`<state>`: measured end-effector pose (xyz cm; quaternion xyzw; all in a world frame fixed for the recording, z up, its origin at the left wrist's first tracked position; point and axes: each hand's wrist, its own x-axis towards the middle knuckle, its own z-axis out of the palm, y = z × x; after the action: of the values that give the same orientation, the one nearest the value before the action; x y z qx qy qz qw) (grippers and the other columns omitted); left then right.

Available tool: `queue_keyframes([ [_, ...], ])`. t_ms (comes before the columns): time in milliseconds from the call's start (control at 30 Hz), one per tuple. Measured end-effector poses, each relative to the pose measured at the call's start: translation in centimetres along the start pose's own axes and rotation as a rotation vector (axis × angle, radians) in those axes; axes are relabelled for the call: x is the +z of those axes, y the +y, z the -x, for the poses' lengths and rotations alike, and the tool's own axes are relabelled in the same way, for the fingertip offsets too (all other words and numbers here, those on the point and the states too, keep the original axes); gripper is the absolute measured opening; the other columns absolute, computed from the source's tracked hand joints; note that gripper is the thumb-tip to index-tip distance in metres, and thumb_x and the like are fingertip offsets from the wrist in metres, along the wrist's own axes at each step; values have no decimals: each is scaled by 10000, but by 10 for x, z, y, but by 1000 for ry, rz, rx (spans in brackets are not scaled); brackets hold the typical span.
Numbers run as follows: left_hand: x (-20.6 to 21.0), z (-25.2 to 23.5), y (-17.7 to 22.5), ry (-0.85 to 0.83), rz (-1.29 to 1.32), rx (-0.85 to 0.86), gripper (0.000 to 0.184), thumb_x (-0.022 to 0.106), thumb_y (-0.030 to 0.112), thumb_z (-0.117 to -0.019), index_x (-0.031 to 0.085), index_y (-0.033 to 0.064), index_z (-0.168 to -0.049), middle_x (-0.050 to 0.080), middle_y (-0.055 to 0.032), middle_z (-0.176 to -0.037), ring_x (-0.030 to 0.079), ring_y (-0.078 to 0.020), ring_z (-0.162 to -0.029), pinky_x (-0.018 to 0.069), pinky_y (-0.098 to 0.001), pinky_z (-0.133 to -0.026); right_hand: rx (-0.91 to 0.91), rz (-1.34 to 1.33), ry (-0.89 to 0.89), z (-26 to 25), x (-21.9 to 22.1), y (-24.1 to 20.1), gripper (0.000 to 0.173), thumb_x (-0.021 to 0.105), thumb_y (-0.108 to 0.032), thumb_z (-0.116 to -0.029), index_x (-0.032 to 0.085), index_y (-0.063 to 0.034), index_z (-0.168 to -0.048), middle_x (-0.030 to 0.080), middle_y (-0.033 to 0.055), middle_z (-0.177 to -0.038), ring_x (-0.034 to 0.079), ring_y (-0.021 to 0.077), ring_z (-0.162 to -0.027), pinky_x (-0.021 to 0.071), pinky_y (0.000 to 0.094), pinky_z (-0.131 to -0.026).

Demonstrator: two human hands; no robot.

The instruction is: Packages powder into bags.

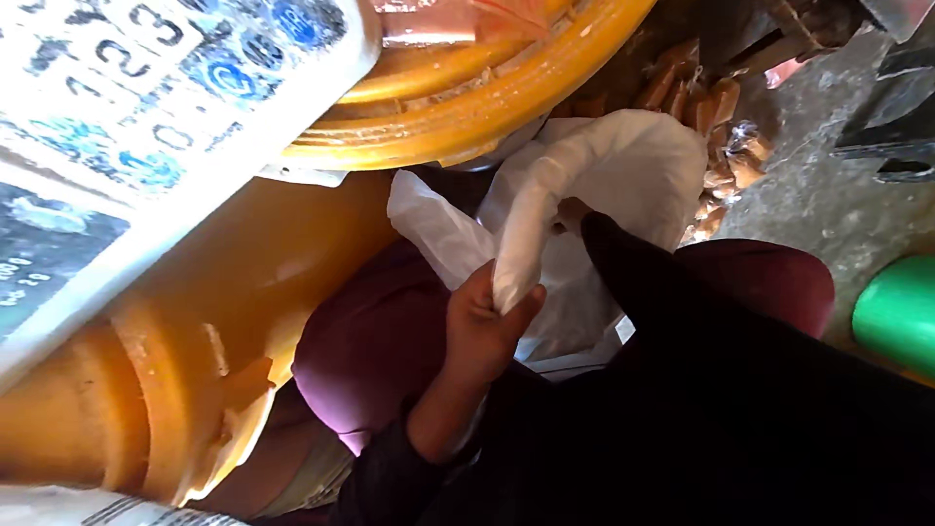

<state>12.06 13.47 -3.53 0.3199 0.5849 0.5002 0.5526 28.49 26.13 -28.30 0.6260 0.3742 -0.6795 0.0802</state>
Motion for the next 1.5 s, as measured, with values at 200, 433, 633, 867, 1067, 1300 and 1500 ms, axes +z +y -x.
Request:
queue_keyframes([
  [200,3,-6,3,137,30,-136,267,690,-67,-838,651,83,-1055,736,48,-862,711,-53,-783,618,-264,-736,-64,-227,-107,55,-43,-7,326,493,-23,-1040,557,-6,-1359,616,119,-1166,618,134,-860,545,289,-755],
  [433,-18,-23,-12,326,-337,-250,319,707,166,-939,629,8,-1205,698,-147,-1036,692,-218,-907,584,-446,-830,-268,-353,-127,131,-82,1,304,483,-72,-1061,556,-14,-1350,625,95,-1168,639,120,-903,558,277,-789],
  [633,-26,21,27,290,-705,-240,793,819,190,-859,422,98,-1539,346,-343,-1533,425,-506,-1353,424,-660,-1044,-366,-434,-84,182,-96,21,325,467,-70,-1061,527,0,-1373,613,111,-1192,639,130,-921,556,278,-802],
  [867,-51,90,75,133,-112,67,392,536,-115,-920,654,118,-1211,713,-2,-1129,697,-93,-925,603,-288,-815,-449,-485,-15,215,-121,40,308,475,-62,-1051,532,-24,-1352,620,62,-1097,633,95,-829,558,249,-737],
  [1067,-57,94,79,193,-1296,-212,370,635,56,-990,638,45,-1360,551,-289,-1393,574,-492,-1228,452,-658,-1017,-485,-508,17,232,-126,44,313,459,-71,-1056,528,-32,-1359,613,68,-1127,628,94,-844,552,249,-749],
  [1300,29,72,125,-171,-1434,-2,761,670,-77,-885,369,69,-1569,304,-226,-1626,636,-510,-1100,535,-664,-875,-565,-564,-1,266,-140,30,273,420,-83,-1071,557,-33,-1302,648,27,-1038,650,84,-804,573,247,-729],
  [1500,75,25,132,-350,-1112,-55,933,737,-51,-851,217,50,-1618,295,-279,-1598,508,-423,-1335,507,-569,-1008,-642,-508,51,325,-162,-3,259,467,-98,-1048,612,-31,-1251,673,46,-1041,665,116,-803,581,271,-720],
])
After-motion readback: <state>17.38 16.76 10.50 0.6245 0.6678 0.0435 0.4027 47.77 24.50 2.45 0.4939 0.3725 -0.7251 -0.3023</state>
